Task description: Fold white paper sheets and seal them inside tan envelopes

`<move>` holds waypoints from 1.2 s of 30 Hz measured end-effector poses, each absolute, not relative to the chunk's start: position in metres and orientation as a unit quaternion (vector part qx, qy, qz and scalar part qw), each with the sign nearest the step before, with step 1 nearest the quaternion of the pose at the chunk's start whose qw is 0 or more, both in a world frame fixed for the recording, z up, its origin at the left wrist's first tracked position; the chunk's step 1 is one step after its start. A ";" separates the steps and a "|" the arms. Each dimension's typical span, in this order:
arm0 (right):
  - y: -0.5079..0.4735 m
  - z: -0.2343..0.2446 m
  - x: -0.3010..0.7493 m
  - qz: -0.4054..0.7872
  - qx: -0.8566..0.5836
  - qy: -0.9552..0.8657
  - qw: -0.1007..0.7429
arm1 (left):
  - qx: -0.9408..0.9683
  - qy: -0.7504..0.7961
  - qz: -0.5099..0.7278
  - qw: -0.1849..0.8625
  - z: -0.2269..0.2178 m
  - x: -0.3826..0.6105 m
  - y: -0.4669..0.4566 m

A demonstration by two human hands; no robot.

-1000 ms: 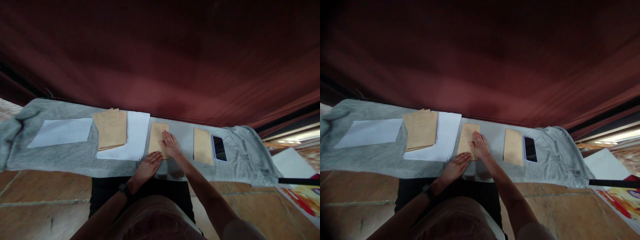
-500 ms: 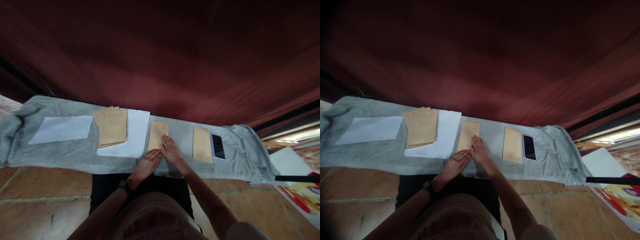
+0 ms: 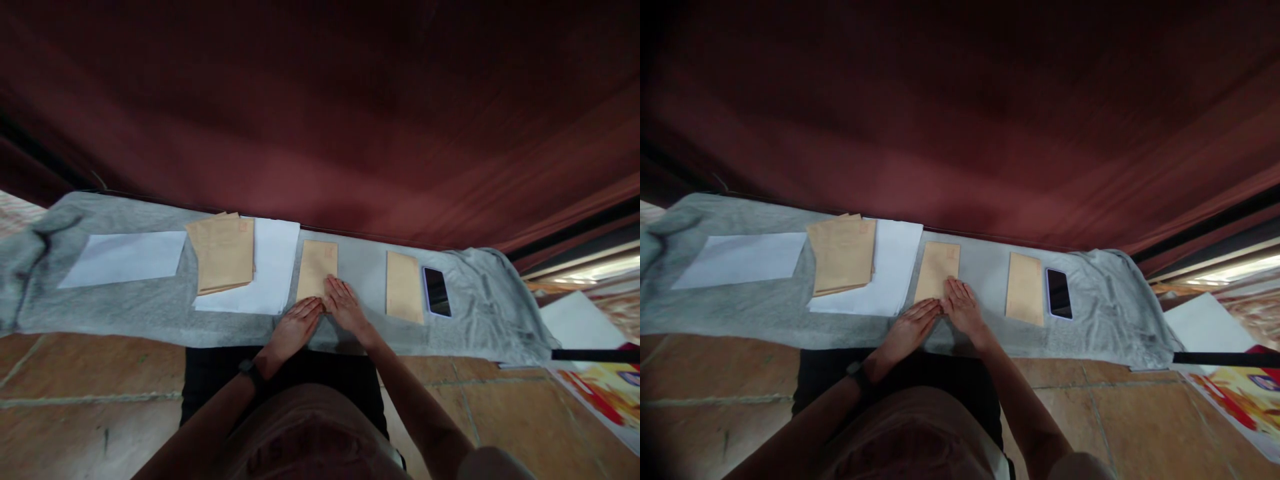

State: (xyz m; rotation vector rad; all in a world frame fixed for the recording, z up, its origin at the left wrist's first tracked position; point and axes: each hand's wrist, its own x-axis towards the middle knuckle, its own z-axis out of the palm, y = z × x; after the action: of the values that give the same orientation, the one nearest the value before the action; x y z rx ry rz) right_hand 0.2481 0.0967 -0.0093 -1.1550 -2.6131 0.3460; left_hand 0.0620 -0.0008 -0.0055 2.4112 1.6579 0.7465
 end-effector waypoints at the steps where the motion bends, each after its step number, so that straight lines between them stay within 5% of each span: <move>1: 0.105 -0.010 0.246 0.117 -0.407 -0.896 0.132 | 0.796 0.550 0.247 0.059 -0.005 0.062 -0.001; 13: 0.173 -0.009 0.216 0.068 -0.476 -0.868 0.125 | 0.794 0.547 0.259 0.063 -0.006 0.062 -0.001; 36: 0.090 -0.006 0.254 0.129 -0.398 -0.893 0.166 | 0.763 0.568 0.294 0.089 -0.002 0.066 0.007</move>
State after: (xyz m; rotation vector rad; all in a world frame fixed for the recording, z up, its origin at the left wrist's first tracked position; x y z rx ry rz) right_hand 0.2544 0.0897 -0.0059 -1.1332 -2.5431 0.3673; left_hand 0.0657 0.0068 -0.0025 2.2710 1.6893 0.8758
